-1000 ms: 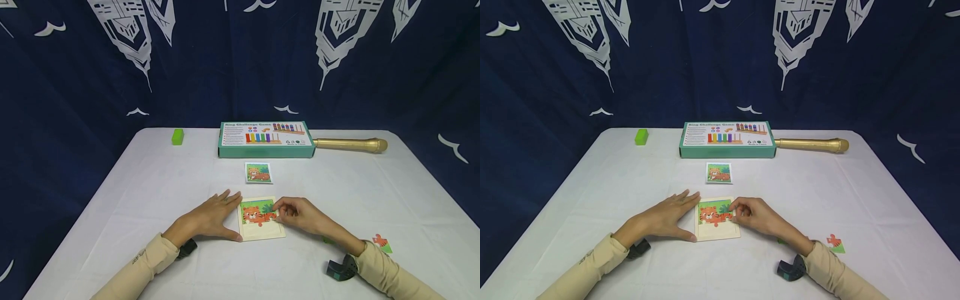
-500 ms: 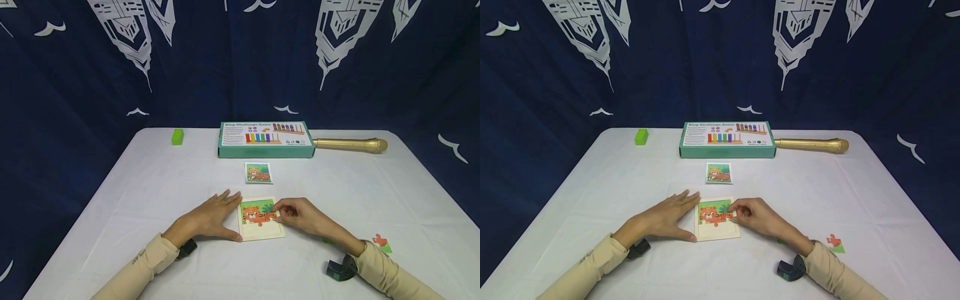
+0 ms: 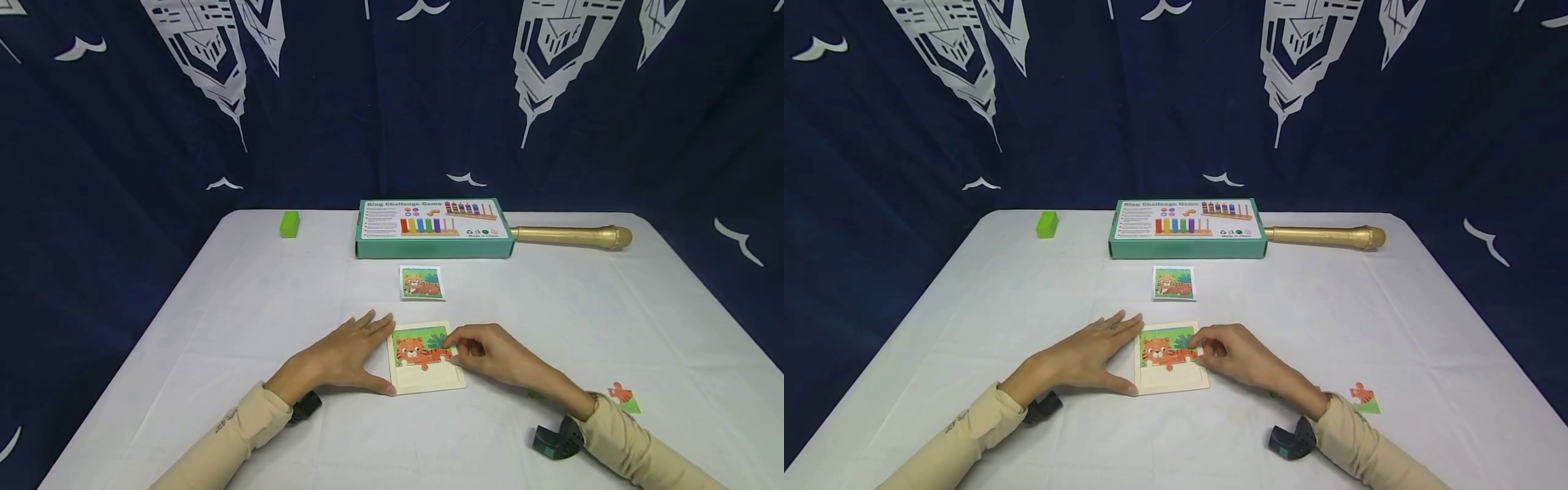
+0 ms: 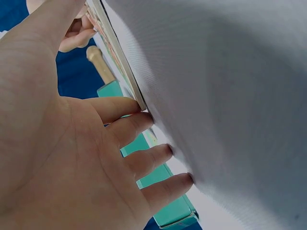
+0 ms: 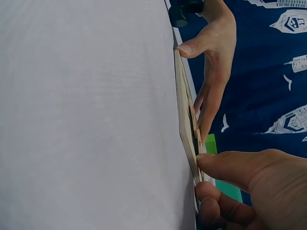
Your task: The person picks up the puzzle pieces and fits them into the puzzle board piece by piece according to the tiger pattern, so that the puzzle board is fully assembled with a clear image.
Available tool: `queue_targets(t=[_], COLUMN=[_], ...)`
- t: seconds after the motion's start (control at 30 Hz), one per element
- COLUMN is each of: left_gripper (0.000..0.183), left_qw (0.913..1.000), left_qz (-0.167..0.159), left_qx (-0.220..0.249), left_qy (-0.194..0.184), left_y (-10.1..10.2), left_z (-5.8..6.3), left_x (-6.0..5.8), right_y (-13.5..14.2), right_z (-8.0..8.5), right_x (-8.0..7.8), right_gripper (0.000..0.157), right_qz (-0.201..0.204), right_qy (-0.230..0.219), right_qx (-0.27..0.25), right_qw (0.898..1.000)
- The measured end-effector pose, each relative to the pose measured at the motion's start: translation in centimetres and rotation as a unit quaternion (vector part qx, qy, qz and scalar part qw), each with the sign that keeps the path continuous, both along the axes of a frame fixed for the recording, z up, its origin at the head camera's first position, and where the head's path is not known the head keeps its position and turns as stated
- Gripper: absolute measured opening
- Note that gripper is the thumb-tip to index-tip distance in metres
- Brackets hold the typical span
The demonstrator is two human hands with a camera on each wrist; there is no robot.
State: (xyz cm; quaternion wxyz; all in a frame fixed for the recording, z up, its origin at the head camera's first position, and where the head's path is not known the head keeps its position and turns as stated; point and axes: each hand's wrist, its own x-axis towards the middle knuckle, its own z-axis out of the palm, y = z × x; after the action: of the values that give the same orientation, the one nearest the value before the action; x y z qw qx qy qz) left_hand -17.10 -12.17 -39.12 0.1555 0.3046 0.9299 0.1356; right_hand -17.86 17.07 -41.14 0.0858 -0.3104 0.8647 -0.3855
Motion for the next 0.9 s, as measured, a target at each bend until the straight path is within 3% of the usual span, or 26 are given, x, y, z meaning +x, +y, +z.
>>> queue_targets(t=[0.7, 0.9], left_gripper=[0.108, 0.108], left_qw=[1.0000, 1.0000], left_qz=[0.001, 0.000], left_qx=[0.003, -0.001], left_qy=[0.001, 0.002], left_y=[-0.05, -0.07], left_z=[0.04, 0.01], left_x=[0.09, 0.10], right_y=[-0.07, -0.21], right_z=[0.67, 0.61], right_x=[0.40, 0.64], right_gripper=[0.019, 0.031], right_qz=[0.007, 0.056], right_qy=[0.044, 0.064], right_qx=[0.053, 0.063], right_qw=[0.998, 0.994])
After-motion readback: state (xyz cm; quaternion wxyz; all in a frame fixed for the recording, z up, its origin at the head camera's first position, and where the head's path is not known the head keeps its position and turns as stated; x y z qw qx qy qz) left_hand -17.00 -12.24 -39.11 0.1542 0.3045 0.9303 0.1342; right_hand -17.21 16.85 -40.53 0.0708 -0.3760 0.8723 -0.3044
